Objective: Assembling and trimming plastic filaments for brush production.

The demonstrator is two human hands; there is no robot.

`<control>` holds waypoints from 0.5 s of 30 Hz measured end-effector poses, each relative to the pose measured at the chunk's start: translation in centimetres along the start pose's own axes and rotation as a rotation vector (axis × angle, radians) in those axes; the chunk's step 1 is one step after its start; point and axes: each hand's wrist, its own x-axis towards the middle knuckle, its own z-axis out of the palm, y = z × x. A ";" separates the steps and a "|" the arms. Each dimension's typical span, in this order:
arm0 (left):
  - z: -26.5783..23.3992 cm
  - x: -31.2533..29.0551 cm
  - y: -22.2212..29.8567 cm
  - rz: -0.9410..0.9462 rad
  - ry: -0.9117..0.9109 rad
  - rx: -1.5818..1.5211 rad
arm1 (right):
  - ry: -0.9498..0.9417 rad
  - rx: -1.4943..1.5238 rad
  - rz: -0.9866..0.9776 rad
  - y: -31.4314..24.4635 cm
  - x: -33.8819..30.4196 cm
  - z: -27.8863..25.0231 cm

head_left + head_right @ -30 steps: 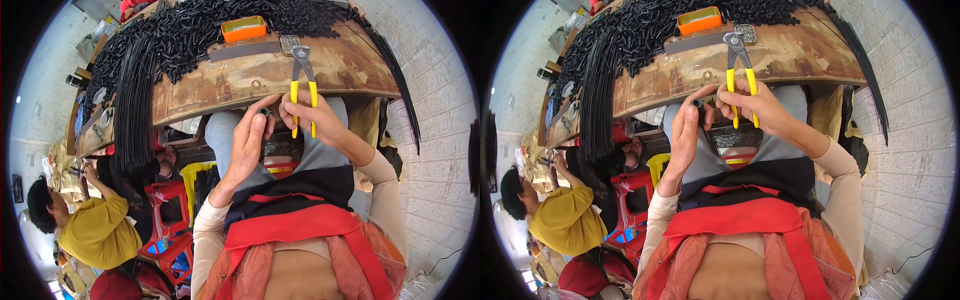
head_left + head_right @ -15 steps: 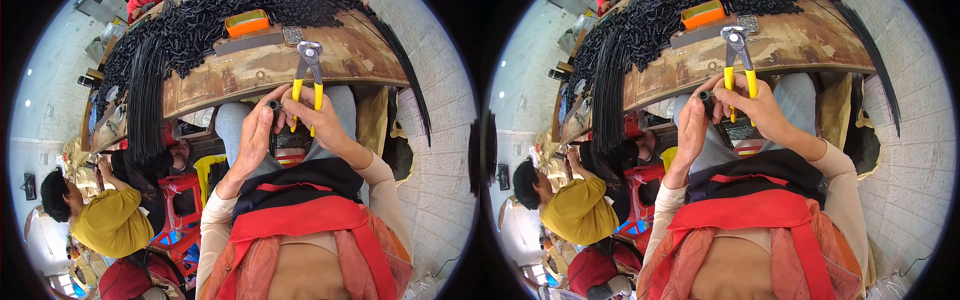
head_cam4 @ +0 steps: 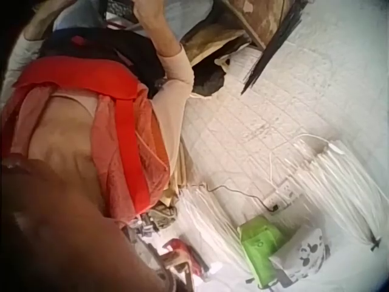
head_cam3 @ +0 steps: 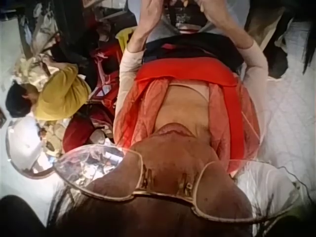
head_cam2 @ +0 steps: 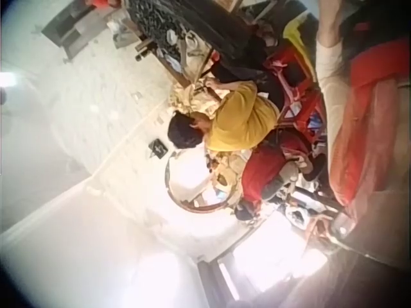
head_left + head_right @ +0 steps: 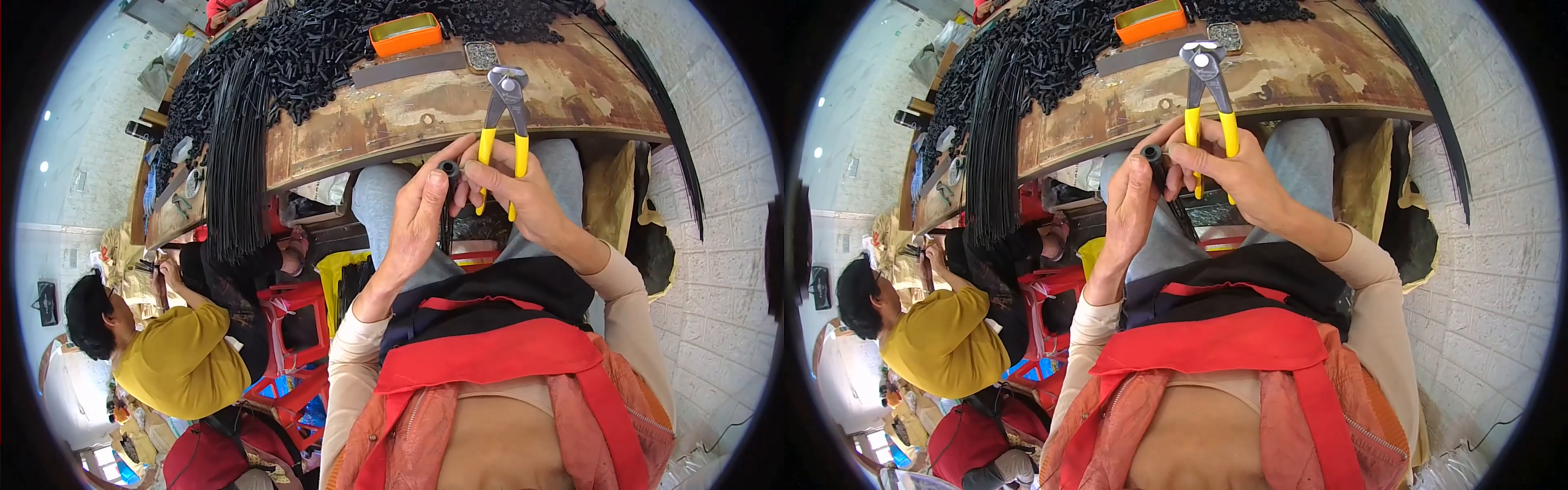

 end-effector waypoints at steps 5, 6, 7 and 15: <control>-0.2 -0.1 0.0 0.001 0.015 -0.022 | 0.032 0.064 0.009 -0.3 0.2 0.7; -0.3 -0.2 0.1 0.003 0.014 -0.018 | 0.018 0.033 -0.004 -0.2 0.3 0.7; -0.3 -0.2 0.1 0.005 0.013 -0.015 | 0.004 0.003 -0.018 -0.2 0.3 0.7; -0.4 -0.2 -0.3 0.019 0.025 -0.062 | 0.009 -0.143 -0.092 0.0 0.4 0.8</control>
